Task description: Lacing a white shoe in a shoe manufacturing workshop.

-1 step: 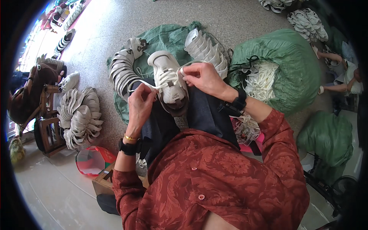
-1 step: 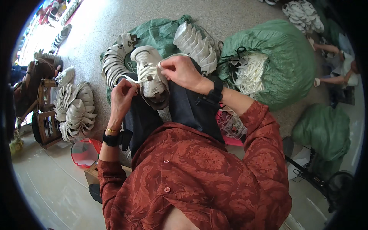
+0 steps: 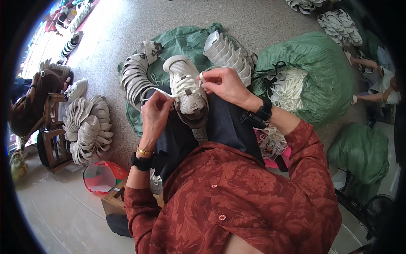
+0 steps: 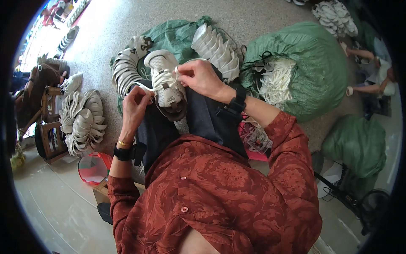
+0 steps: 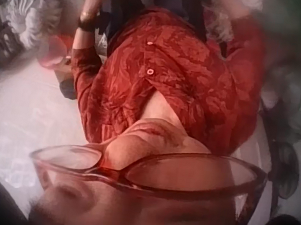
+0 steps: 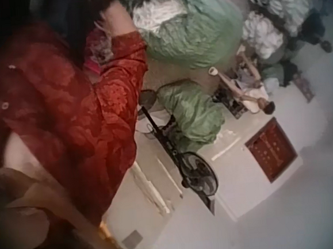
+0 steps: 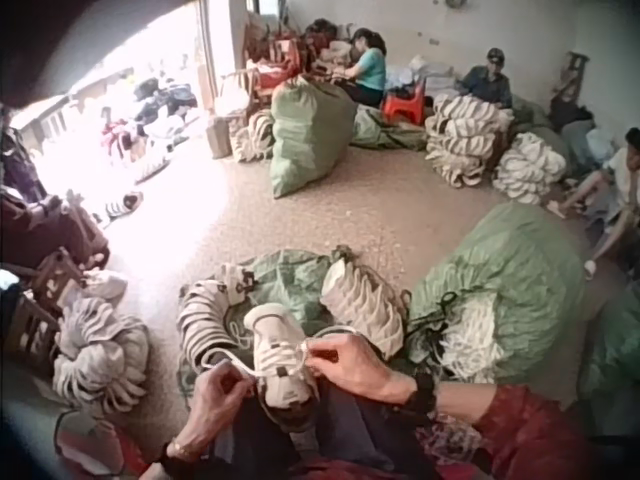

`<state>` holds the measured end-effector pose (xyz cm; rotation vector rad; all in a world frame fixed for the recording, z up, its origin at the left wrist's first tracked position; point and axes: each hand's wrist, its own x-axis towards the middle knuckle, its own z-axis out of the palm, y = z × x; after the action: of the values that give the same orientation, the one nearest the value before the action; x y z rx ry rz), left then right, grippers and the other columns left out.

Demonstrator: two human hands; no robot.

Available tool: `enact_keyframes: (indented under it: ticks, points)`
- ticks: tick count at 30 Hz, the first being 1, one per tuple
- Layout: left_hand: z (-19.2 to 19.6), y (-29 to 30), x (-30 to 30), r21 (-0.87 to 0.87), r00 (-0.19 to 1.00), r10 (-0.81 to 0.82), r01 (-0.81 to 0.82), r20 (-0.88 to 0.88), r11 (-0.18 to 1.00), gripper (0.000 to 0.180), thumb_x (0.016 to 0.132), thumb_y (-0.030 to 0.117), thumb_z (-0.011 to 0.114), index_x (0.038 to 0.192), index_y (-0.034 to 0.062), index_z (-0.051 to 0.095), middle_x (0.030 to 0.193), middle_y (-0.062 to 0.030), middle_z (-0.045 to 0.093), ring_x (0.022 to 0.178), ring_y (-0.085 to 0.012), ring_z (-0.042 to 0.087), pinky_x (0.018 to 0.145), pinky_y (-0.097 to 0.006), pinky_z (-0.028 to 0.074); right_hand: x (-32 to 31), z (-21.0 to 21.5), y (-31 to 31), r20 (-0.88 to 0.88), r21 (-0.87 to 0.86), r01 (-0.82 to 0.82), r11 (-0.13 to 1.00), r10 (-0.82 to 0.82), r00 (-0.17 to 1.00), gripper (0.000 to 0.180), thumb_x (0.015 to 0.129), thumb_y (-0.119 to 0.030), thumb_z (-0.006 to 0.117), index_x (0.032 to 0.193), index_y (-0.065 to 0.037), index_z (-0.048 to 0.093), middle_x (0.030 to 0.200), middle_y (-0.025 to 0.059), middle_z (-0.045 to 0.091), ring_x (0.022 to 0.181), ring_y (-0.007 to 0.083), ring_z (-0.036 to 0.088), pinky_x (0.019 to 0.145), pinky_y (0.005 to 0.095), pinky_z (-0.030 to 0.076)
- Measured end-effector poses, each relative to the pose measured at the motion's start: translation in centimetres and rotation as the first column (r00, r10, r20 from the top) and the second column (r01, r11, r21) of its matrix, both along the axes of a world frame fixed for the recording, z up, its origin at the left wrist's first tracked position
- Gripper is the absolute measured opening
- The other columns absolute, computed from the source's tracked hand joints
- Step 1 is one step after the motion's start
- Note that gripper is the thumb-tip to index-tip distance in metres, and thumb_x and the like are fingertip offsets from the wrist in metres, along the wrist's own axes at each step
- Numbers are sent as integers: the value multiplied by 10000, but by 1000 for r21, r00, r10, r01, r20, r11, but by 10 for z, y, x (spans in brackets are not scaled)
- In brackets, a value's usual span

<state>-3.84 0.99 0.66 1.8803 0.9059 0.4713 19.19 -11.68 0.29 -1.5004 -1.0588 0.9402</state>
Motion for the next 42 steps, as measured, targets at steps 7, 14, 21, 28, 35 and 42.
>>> enact_keyframes:
  ticks: [7,14,21,28,35,42]
  points:
    - [-14,7,-6,-307,987,-13,63,162,950,88,949,-4,629,883,-6,570,994,-122,710,841,-119,658,774,-255,550,-7,1,-7,-61,-30,28,999,-30,998,164,925,6,675,1084,37,702,975,56,726,860,85,690,778,229,585]
    - [-10,5,-6,-362,978,-1,79,210,929,91,935,-27,636,879,-2,570,1013,-121,707,861,-123,656,820,-253,542,-14,-4,-3,-103,7,107,994,-105,989,108,888,20,691,992,33,715,887,39,732,799,83,697,738,235,585]
    - [-12,5,-9,-180,999,-9,17,42,983,107,915,-20,640,859,1,551,892,-60,702,769,-109,680,690,-251,566,-9,-6,-10,155,-56,66,996,-56,986,94,914,2,693,1006,16,703,903,17,714,797,62,671,746,222,585]
    - [-9,-3,-10,-338,977,64,8,202,941,126,932,0,648,863,3,542,848,-64,679,762,-126,692,680,-250,581,-16,-8,-8,-28,-58,90,994,-92,995,82,930,14,669,1010,17,688,914,27,709,829,79,685,762,227,592]
    - [-14,-3,-9,-360,969,68,23,238,933,122,936,-15,640,871,0,538,870,-82,677,790,-139,701,703,-256,592,-17,-9,-7,-112,-14,88,996,-89,990,93,935,19,666,1026,33,678,935,50,711,852,96,691,782,231,595]
    - [-21,-3,-9,-448,928,135,38,347,893,148,934,-29,639,857,6,519,899,-105,692,792,-149,704,716,-267,600,-16,-16,-5,102,-62,53,997,-47,994,57,907,3,705,963,10,708,891,29,722,828,82,683,763,242,587]
